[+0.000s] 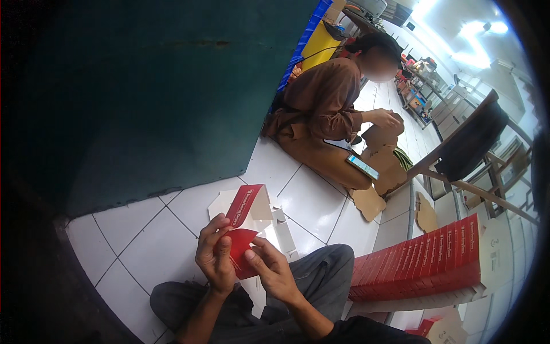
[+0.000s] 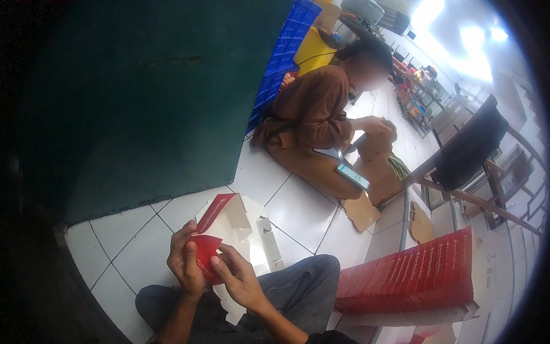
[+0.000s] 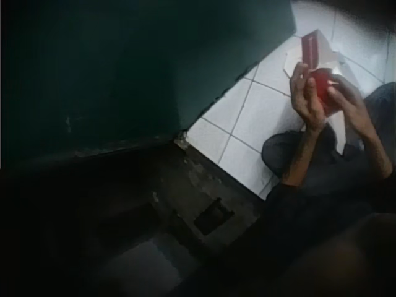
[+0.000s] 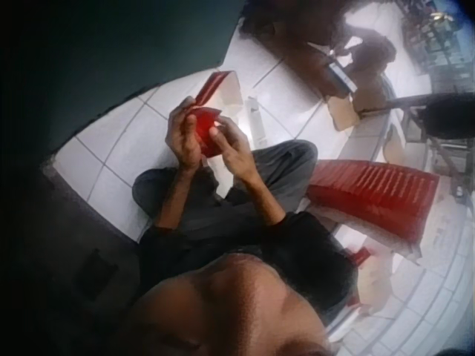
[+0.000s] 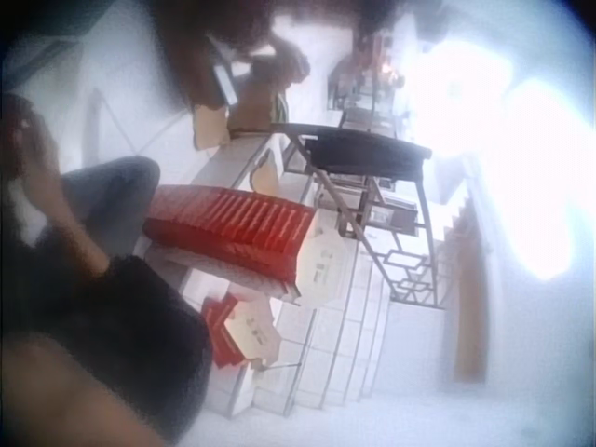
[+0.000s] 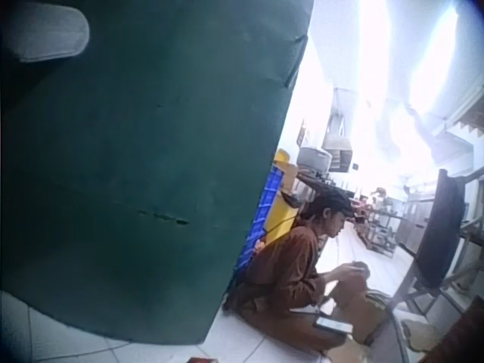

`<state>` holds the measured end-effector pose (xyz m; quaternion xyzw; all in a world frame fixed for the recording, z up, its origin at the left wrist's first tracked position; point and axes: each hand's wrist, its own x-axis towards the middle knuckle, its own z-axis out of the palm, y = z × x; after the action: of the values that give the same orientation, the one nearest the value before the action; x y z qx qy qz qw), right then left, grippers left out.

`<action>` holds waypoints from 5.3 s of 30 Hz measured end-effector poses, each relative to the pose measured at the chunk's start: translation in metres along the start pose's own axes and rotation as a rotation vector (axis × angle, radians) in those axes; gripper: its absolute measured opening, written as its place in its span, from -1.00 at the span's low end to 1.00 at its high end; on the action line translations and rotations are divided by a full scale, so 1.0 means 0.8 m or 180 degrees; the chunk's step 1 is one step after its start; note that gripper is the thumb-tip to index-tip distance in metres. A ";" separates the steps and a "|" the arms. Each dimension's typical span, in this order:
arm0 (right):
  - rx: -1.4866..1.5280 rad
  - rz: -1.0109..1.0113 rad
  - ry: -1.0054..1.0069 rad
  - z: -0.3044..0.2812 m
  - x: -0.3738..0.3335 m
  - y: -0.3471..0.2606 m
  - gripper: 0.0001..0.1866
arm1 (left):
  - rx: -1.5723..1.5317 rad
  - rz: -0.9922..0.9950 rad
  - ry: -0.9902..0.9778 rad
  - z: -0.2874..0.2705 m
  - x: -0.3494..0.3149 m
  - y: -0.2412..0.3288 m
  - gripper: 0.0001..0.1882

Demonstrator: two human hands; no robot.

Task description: The person assembles cardboard food boxes by folding the pre-scored sides and tabs together by hand while sitting on the floor.

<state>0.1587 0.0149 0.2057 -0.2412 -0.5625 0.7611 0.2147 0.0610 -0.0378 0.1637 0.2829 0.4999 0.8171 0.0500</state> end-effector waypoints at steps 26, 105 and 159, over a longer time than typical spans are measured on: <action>-0.1086 -0.0420 0.0117 -0.039 0.043 -0.039 -0.70 | 0.0735 0.0272 -0.1434 0.011 0.001 -0.022 -0.19; -0.4485 -0.2249 -0.0965 -0.032 0.003 -0.005 -0.58 | -0.1682 -0.2490 -0.0083 -0.024 0.031 -0.019 -0.40; -0.1218 -0.2021 0.0524 -0.084 -0.011 0.012 -0.72 | -0.0155 -0.0948 -0.0085 -0.017 0.013 -0.037 -0.45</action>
<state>0.2059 0.0576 0.1803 -0.1510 -0.7220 0.5160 0.4355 0.0397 -0.0302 0.1383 0.2152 0.5157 0.8086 0.1842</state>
